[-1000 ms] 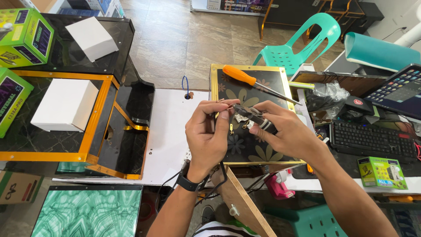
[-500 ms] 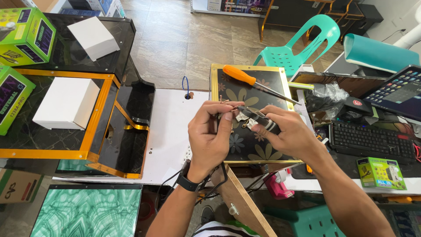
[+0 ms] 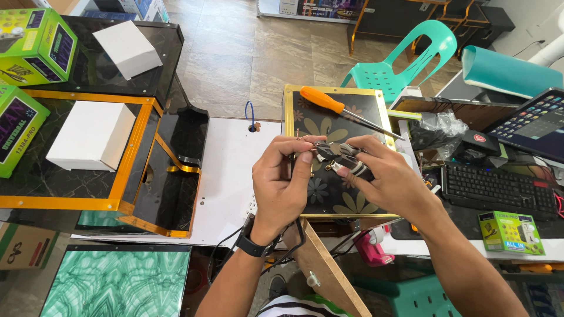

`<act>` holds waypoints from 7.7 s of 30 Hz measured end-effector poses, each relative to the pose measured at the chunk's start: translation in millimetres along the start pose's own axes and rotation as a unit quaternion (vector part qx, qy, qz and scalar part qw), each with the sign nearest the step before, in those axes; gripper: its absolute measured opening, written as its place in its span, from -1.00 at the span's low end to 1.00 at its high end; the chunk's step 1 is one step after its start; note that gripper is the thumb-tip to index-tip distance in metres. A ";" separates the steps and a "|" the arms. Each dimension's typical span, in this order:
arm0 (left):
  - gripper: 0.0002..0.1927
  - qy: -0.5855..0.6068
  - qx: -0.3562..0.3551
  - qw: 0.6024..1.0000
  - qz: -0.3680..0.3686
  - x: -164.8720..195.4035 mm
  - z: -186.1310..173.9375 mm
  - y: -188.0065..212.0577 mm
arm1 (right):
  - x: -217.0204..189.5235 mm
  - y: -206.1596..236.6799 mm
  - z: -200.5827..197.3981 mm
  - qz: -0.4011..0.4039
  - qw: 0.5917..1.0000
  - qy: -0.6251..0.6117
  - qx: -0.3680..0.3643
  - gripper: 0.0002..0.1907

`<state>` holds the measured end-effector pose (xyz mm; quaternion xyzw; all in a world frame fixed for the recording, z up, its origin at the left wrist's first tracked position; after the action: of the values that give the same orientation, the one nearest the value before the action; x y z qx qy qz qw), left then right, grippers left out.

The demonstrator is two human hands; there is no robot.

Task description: The person works at a repair bench assembling a small electrical component, handling a black wire and a white socket-like part, twisting wire ends by hand and using a screwdriver and pliers to tighten and adjust the parts. They then carry small parts to a storage shelf and handle them near a cardboard box.

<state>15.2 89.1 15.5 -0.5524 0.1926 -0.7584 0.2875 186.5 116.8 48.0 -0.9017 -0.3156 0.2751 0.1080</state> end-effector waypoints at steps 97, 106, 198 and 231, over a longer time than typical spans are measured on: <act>-0.83 0.134 -0.142 0.967 -0.167 -32.4 14.2 6.6 | 13.3 13.3 -15.4 -0.077 0.995 0.051 0.025 -0.72; -0.81 0.145 -0.044 0.948 -0.279 -70.6 4.6 10.8 | 86.8 4.1 5.5 0.186 0.982 -0.034 -0.030 -0.70; -0.91 -0.272 -0.084 0.958 0.040 -8.1 -1.8 5.3 | 67.0 -5.0 58.4 0.158 0.831 -0.533 -0.027 -0.89; -0.87 -0.292 -0.097 0.950 0.047 1.5 5.2 -2.6 | 71.1 5.7 61.0 0.124 0.818 -0.561 -0.018 -0.88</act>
<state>19.2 90.2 19.8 -0.7651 0.1983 -0.5276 0.3115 201.2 158.4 -34.8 -0.6243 -0.2116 0.7390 -0.1393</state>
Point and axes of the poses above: each hand's wrist, its own y-axis away from the middle knuckle, its own z-axis out of the palm, x = y × z, the point moved 8 cm from there along -y, towards the middle knuckle, and after that the axes turned 5 degrees about z, right-handed, at the moved point
